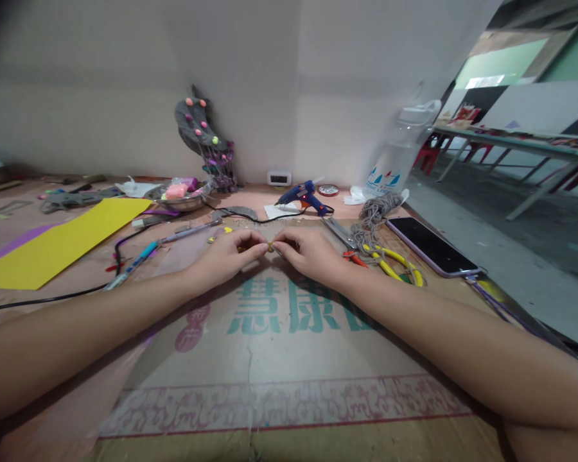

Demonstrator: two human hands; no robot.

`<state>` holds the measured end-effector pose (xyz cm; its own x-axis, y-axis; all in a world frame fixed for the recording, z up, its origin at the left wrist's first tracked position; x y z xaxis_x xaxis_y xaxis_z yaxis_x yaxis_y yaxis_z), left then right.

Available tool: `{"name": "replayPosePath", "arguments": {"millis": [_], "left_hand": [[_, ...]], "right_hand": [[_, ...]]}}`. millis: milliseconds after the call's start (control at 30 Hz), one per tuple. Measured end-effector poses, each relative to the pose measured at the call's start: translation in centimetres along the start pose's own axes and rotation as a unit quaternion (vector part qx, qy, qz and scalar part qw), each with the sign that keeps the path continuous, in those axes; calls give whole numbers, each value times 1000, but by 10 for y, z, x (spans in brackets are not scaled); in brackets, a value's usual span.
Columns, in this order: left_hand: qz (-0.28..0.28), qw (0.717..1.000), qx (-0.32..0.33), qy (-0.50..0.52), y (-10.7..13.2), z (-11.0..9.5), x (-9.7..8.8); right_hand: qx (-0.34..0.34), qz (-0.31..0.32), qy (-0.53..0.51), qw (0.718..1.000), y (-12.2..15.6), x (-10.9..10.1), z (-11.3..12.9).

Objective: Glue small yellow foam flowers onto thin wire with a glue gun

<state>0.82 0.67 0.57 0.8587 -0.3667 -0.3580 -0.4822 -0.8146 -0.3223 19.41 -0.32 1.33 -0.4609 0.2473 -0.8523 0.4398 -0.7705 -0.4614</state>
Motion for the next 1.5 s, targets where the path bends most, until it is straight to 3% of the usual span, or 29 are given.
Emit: {"name": "replayPosePath", "arguments": {"millis": [367, 933, 1500], "left_hand": [[28, 999, -23, 17, 0, 1, 3], [12, 1000, -14, -7, 1, 2, 2], [7, 1000, -11, -6, 0, 3, 1]], "right_hand": [[-50, 3, 41, 998, 0, 1, 6], [4, -4, 28, 1000, 0, -1, 2], [13, -8, 20, 1000, 0, 0, 2]]}}
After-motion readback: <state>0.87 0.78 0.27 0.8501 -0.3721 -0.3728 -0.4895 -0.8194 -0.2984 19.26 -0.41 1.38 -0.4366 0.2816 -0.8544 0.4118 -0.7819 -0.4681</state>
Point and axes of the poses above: each hand's wrist, its own y-axis away from the middle knuckle, its own x-axis out of the palm, z = x × y, the point moved 2 cm from there along -y, towards the middle knuckle, and after that the axes turned 14 degrees about y, right-handed, at the moved point
